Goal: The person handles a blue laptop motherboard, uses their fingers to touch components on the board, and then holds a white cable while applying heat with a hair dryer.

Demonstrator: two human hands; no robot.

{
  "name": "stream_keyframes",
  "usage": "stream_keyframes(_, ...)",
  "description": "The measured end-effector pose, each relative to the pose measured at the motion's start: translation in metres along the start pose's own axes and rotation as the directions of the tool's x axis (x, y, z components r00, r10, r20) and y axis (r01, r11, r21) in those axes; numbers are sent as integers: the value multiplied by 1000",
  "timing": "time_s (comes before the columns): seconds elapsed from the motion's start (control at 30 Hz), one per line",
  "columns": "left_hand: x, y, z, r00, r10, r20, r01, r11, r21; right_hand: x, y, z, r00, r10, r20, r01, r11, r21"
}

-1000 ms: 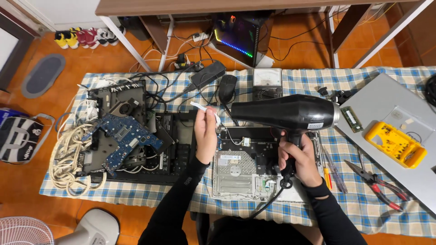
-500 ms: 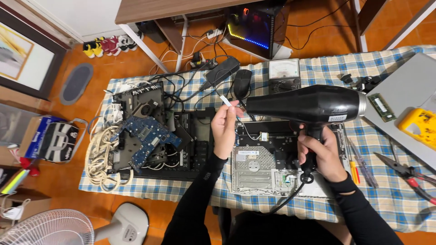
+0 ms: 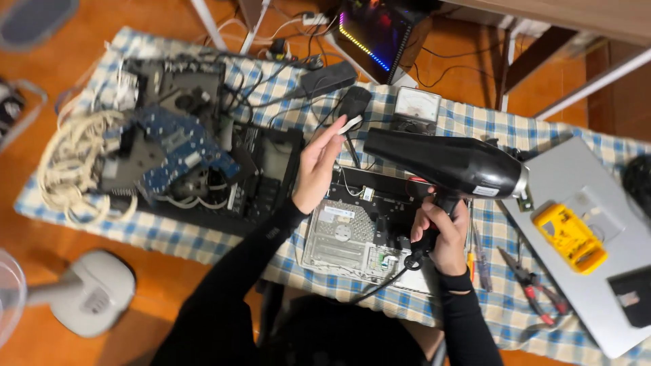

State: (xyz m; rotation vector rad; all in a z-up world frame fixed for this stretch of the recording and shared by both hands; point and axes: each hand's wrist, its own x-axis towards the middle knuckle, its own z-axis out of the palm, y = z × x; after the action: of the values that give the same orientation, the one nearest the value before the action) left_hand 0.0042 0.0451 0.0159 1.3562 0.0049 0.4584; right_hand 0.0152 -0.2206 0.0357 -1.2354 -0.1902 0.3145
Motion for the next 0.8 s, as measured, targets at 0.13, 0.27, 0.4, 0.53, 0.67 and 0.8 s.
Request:
stream_keyframes(0.13,2,-8,0,997,48,-67,-40,993,109,-3,-2,5,999,-36,-18,36,999,-17)
stream_keyframes(0.27,5,-8,3,987,143,-69,-141,990,24,-2,-2,7,998,-53,-17,52,998,-32)
stream_keyframes(0.4,5,-4,4,989,99,-106,-94,994,50,-1,-4,6,999,-33,-29,32,998,-46)
stream_keyframes(0.53,5,-2,5,987,62,-145,-57,997,43,-1,-4,5,999,-44,4,44,998,-46)
stream_keyframes(0.67,6,-4,2,985,43,-167,-39,999,31,0,-5,5,999,-39,20,40,998,-45)
stream_keyframes(0.8,7,-8,2,980,71,-187,-46,989,137,-3,-4,4,999,-31,10,31,999,-37)
